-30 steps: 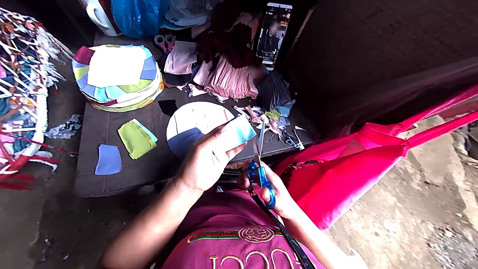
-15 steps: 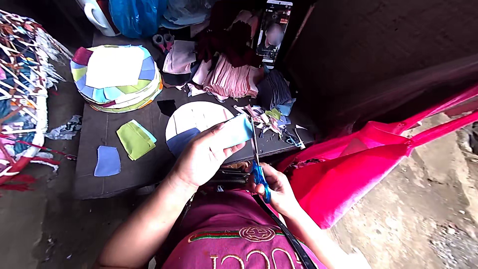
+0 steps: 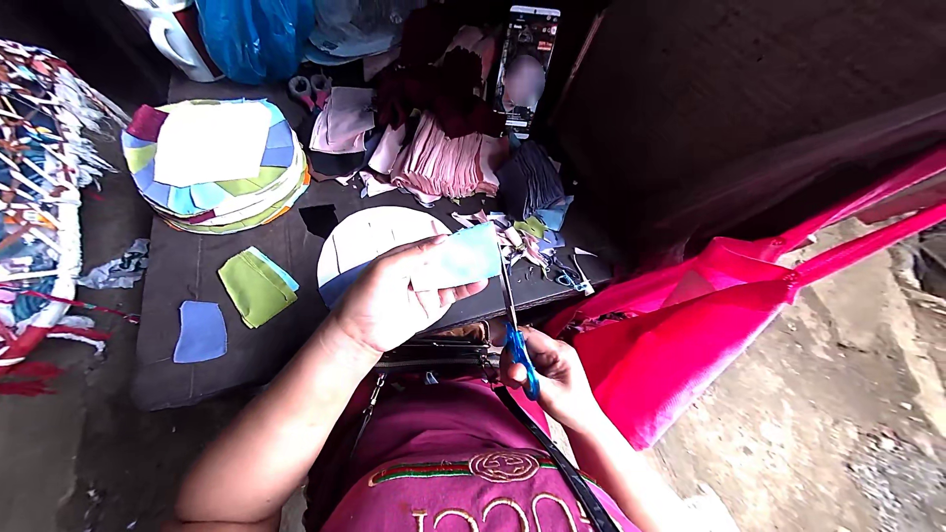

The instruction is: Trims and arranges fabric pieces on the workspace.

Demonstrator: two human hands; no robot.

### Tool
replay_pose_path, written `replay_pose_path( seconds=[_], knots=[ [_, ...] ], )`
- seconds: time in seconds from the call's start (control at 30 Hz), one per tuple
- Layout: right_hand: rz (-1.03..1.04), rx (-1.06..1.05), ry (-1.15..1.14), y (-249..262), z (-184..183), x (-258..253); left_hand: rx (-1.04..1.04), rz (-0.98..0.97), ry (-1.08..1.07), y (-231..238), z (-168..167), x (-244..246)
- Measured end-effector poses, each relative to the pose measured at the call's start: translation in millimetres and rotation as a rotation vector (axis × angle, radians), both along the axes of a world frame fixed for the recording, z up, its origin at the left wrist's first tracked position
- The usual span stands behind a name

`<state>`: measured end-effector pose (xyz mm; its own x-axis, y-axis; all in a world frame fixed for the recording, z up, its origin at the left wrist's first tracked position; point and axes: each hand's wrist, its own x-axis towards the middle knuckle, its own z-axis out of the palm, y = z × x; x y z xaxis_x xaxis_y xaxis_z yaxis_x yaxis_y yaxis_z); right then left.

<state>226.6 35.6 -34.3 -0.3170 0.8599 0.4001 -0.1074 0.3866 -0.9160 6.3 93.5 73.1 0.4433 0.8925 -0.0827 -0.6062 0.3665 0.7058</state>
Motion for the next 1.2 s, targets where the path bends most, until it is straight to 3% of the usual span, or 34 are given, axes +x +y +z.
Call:
replay_pose_path(
  seconds=[0.13, 0.73, 1.03, 1.2],
  knots=[
    [0.08, -0.046, 0.028, 1.8, 2.2, 5.1, -0.032, -0.004, 0.062, 0.6, 3.5, 3.9],
    [-0.007, -0.027, 0.015, 4.6, 5.1, 8.4, -0.106, -0.007, 0.183, 5.0, 15.4, 11.9],
    [-0.11, 0.03, -0.033, 2.0, 4.5, 15.5, -0.015, -0.117, 0.299, 24.0, 19.5, 13.3],
    [-0.041, 0.015, 0.008, 3.1, 4.8, 20.6, -0.018, -0.202, 0.307, 31.6, 27.2, 17.7]
  ],
)
